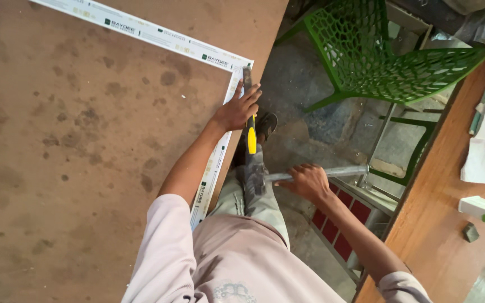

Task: The person assembles a white UPVC window frame on a workbench. They align the frame profile pieces, use a hammer to tap the corner joints into place, and use a utility knife to trim or clean the frame edges, repositioning the frame repeatedly as they work around it.

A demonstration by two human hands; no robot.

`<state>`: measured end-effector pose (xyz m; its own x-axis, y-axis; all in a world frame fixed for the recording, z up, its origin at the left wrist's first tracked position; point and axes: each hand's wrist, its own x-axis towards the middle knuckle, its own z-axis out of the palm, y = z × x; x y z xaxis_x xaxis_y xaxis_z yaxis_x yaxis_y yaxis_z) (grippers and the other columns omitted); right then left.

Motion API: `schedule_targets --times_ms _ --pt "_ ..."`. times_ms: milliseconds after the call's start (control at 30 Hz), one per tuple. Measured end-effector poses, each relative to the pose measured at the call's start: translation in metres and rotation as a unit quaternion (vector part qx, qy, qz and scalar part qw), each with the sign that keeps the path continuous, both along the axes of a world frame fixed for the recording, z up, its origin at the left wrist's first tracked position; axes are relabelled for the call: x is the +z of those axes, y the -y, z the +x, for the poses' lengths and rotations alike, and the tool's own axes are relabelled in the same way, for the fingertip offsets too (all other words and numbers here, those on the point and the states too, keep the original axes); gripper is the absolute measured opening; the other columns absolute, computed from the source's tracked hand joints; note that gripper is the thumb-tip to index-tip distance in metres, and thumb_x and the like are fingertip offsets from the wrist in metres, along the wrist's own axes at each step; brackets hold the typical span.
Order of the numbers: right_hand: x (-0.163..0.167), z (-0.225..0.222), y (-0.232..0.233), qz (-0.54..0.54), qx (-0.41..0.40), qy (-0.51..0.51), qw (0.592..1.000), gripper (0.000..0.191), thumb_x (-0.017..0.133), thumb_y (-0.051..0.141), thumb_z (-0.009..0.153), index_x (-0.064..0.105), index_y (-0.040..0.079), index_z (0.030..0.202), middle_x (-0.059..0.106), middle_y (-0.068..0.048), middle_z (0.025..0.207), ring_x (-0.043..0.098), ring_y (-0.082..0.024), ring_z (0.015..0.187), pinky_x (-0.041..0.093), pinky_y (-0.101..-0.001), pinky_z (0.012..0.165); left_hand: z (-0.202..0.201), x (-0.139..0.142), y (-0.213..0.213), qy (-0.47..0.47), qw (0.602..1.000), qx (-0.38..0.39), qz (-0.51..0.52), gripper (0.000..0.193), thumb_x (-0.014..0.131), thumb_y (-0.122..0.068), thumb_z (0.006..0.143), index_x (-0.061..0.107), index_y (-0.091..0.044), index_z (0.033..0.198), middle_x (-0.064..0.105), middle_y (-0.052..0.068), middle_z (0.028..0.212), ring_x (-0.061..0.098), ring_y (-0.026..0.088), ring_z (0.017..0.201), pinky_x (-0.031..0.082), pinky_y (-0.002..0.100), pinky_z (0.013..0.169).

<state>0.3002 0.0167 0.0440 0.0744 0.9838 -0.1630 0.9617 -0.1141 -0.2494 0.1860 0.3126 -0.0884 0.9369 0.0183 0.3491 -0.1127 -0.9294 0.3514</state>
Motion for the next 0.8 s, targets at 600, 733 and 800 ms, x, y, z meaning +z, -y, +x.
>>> schedule_targets --times_ms 600,733,800 --pt "-0.007 -0.012 0.011 -0.008 -0.006 -0.004 1.0 0.055 0.072 0.063 0.08 0.077 0.009 0.09 0.074 -0.012 0.084 0.073 -0.03 0.078 0.056 -0.0426 0.069 0.003 0.013 -0.002 -0.01 1.0 0.006 0.014 0.024 0.065 -0.027 0.095 0.062 -0.004 0.094 0.057 0.026 0.145 0.034 0.04 0.153 0.014 0.074 0.121" --pt "-0.009 -0.023 0.029 0.002 0.015 0.006 1.0 0.055 0.072 0.061 0.082 0.075 0.007 0.091 0.074 -0.012 0.083 0.072 -0.03 0.079 0.056 -0.0414 0.072 0.004 0.013 0.005 -0.002 1.0 -0.007 -0.008 0.022 0.066 -0.026 0.096 0.061 -0.005 0.091 0.057 0.024 0.144 0.034 0.04 0.153 0.014 0.078 0.119" --pt "-0.011 -0.024 0.034 -0.027 -0.004 -0.014 1.0 0.054 0.073 0.061 0.08 0.075 0.008 0.088 0.074 -0.011 0.081 0.072 -0.03 0.077 0.055 -0.0423 0.071 0.005 0.011 0.007 0.003 1.0 -0.001 0.004 0.023 0.066 -0.026 0.095 0.061 -0.004 0.093 0.057 0.026 0.146 0.033 0.04 0.153 0.014 0.078 0.118"
